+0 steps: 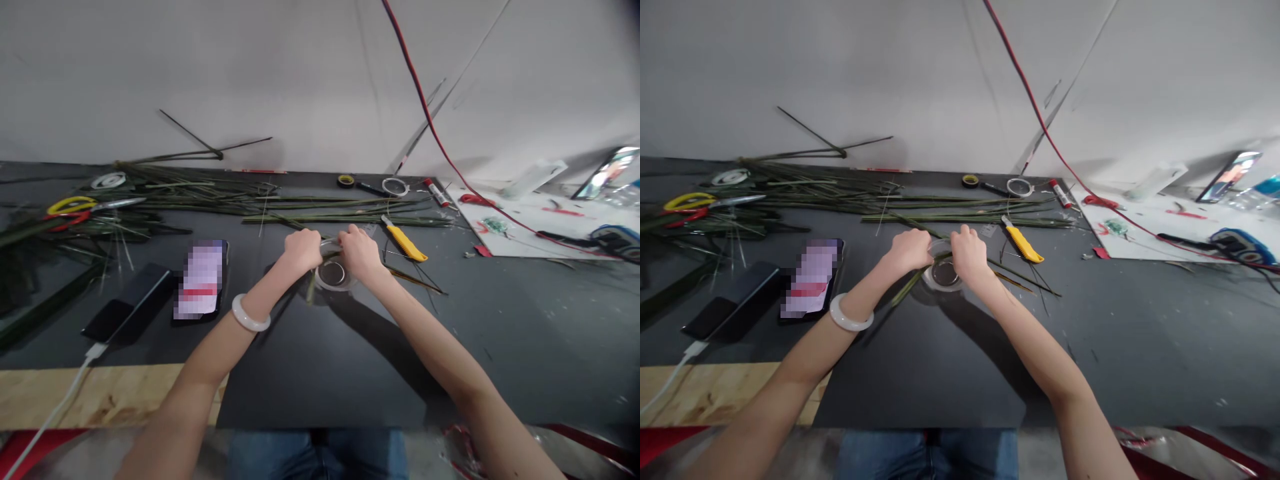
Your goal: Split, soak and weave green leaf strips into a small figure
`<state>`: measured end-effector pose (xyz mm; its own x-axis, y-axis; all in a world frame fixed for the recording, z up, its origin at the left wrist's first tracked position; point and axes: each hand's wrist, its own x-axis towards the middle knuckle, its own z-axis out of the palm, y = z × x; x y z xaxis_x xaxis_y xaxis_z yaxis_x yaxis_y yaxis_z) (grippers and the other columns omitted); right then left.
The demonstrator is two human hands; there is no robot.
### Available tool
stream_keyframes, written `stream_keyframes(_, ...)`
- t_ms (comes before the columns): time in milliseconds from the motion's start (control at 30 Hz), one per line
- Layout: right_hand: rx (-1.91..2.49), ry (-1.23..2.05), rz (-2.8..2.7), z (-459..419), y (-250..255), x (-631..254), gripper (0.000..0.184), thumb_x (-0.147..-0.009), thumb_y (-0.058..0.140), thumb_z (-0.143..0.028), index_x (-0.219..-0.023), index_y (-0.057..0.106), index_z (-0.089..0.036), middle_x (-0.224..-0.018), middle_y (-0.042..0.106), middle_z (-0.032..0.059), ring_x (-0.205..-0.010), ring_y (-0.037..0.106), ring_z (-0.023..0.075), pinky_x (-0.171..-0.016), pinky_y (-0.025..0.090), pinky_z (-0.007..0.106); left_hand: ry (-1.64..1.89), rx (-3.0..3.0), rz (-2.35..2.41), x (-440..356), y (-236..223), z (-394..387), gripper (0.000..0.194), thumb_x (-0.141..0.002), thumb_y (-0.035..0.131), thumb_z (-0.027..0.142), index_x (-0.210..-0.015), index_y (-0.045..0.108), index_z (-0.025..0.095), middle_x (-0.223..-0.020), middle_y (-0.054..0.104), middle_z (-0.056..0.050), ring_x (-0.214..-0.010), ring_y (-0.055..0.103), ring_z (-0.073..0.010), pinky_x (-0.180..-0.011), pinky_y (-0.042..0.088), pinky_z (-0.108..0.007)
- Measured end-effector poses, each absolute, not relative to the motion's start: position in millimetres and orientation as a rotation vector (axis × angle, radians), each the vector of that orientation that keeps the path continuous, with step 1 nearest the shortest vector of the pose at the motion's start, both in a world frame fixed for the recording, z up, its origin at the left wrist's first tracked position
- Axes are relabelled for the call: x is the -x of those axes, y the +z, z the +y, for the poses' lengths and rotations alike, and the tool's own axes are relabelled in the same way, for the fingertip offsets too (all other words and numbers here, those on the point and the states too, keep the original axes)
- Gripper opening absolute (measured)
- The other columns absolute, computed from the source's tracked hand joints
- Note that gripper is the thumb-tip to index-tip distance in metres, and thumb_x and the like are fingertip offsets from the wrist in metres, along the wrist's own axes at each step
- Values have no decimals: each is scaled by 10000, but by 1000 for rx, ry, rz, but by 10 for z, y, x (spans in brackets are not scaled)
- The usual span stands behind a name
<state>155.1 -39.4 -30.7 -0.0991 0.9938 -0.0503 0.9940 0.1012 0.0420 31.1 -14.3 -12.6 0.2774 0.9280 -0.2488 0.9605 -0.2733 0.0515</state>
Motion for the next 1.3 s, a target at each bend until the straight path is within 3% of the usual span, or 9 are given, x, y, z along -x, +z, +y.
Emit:
stream_keyframes(67,-2056,-10,2289,-406,-294,-1553,239,-845,520,-100,-1066,592,-157,-1140,543,124,-1070,548,245,-732,506,294,-253,-2349,1769,-313,-142,-133,313,-705,638,177,-1008,695,129,-958,710,-156,-964,669,-288,-800,535,-317)
stream_keyframes(233,-2081,-4,2316,-412,-302,-1528,271,-839,611,-295,-1062,595,-140,-1141,545,142,-1091,527,275,-730,519,314,-214,-2355,1828,-363,-208,-143,294,-747,628,223,-1010,689,109,-1008,694,-187,-967,667,-286,-804,534,-331)
stream_keyframes(400,-2076,6,2285,-398,-303,-1524,193,-877,526,-171,-1054,595,-141,-1119,563,136,-1062,548,242,-738,507,290,-241,-2336,1816,-351,-179,-136,310,-737,647,235,-1018,694,110,-998,696,-198,-966,668,-301,-796,539,-349)
stream_keyframes(567,-2034,-32,2306,-404,-272,-1556,250,-839,505,-74,-1056,597,-156,-1124,565,124,-1057,559,232,-745,500,279,-286,-2329,1757,-321,-152,-121,322,-706,639,167,-1020,701,129,-954,710,-175,-964,670,-295,-795,539,-332)
stream_keyframes(767,-2058,-6,2320,-393,-308,-1540,244,-848,596,-278,-1048,593,-137,-1122,553,143,-1087,530,271,-739,517,317,-251,-2328,1821,-363,-187,-135,312,-750,624,211,-1040,691,119,-1021,692,-197,-993,658,-287,-814,528,-333)
stream_keyframes(1033,-2001,-33,2340,-380,-292,-1579,230,-840,500,-69,-1033,596,-149,-1125,562,124,-1047,557,226,-749,496,274,-298,-2304,1758,-326,-128,-122,349,-700,665,216,-1037,691,128,-969,709,-172,-972,668,-298,-805,535,-335)
stream_keyframes(1200,-2029,2,2342,-378,-325,-1554,232,-849,591,-260,-1041,590,-130,-1128,551,144,-1073,540,268,-723,509,303,-273,-2299,1802,-357,-173,-132,335,-729,645,205,-1051,685,119,-1011,697,-193,-1004,657,-302,-835,528,-352)
stream_keyframes(1300,-2050,32,2325,-373,-351,-1533,234,-859,577,-245,-1054,585,-116,-1116,555,144,-1071,543,271,-717,514,312,-270,-2302,1797,-358,-172,-129,342,-723,666,239,-1042,688,118,-1025,692,-199,-1000,658,-307,-831,530,-359)
